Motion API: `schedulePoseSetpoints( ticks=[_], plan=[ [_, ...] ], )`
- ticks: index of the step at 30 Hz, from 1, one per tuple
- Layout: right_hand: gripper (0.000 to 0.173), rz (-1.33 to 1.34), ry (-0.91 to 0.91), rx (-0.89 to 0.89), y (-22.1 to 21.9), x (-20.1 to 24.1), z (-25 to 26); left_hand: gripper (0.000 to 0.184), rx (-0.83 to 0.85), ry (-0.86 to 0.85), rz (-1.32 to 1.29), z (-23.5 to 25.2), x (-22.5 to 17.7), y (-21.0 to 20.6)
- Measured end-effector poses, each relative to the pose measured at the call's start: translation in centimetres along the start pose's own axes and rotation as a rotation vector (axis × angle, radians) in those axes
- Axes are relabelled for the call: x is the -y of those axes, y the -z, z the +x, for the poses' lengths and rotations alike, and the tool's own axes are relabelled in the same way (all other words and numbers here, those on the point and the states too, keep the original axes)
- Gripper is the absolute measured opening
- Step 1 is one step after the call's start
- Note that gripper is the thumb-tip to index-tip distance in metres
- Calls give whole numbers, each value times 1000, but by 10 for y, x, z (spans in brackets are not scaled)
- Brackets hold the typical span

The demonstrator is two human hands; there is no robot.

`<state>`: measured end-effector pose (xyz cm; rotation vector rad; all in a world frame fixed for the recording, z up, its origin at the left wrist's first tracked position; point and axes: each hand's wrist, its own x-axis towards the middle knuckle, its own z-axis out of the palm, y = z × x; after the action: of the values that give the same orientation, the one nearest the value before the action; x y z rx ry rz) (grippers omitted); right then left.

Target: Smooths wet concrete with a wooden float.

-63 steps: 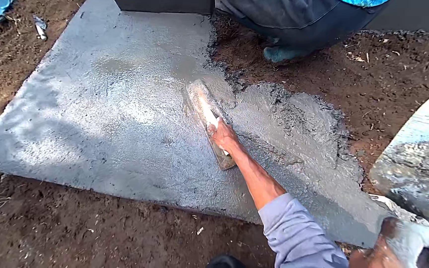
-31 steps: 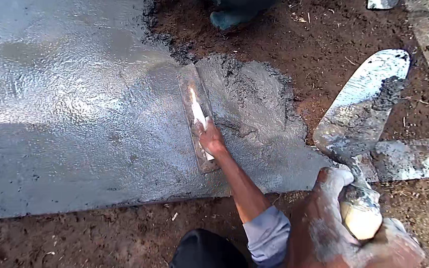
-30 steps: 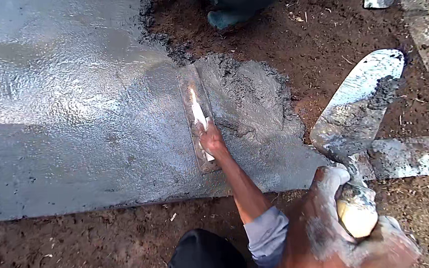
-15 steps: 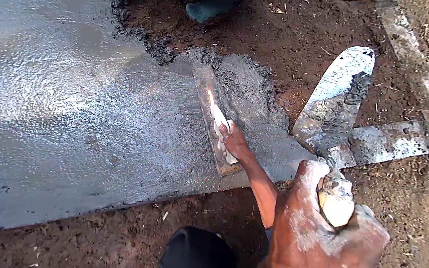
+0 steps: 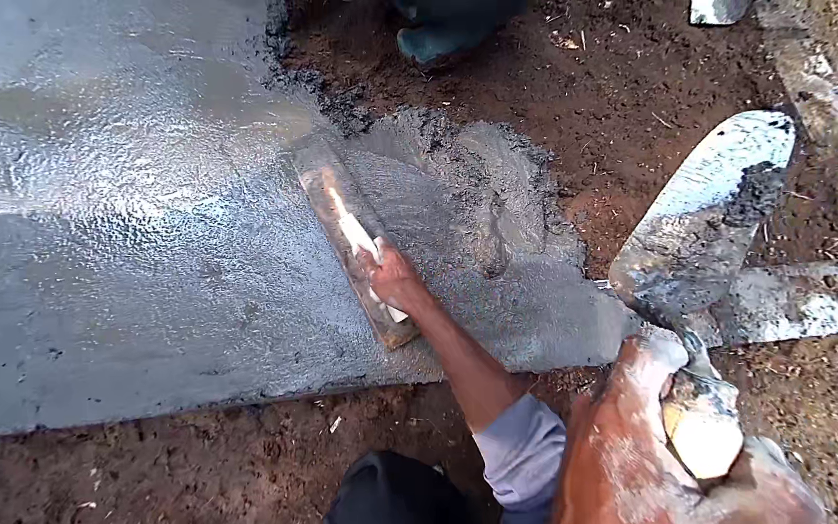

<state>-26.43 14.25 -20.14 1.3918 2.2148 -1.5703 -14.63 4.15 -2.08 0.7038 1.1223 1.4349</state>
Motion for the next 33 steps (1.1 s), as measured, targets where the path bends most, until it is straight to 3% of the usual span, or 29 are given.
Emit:
schedulePoseSetpoints(
  ticks=[4,17,24,27,30,33],
  plan=[
    [54,-8,-11,15,-1,-19,18,49,16,25,12,-1,1,0],
    [51,97,-145,-58,49,-74,-18,48,-7,7,6,7,4,2],
    [40,496,-215,-174,35,-64,-70,47,-30,-56,92,3,-5,5],
    [35,207,-132,-128,39,-47,-79,45,-19,-54,74,5,-1,3],
    [47,-256,-116,-108,42,-23,-64,43,-14,-41,-8,6,5,4],
    [56,-482,-86,-201,34,-23,-37,36,-23,-50,-41,10,9,4]
  ],
)
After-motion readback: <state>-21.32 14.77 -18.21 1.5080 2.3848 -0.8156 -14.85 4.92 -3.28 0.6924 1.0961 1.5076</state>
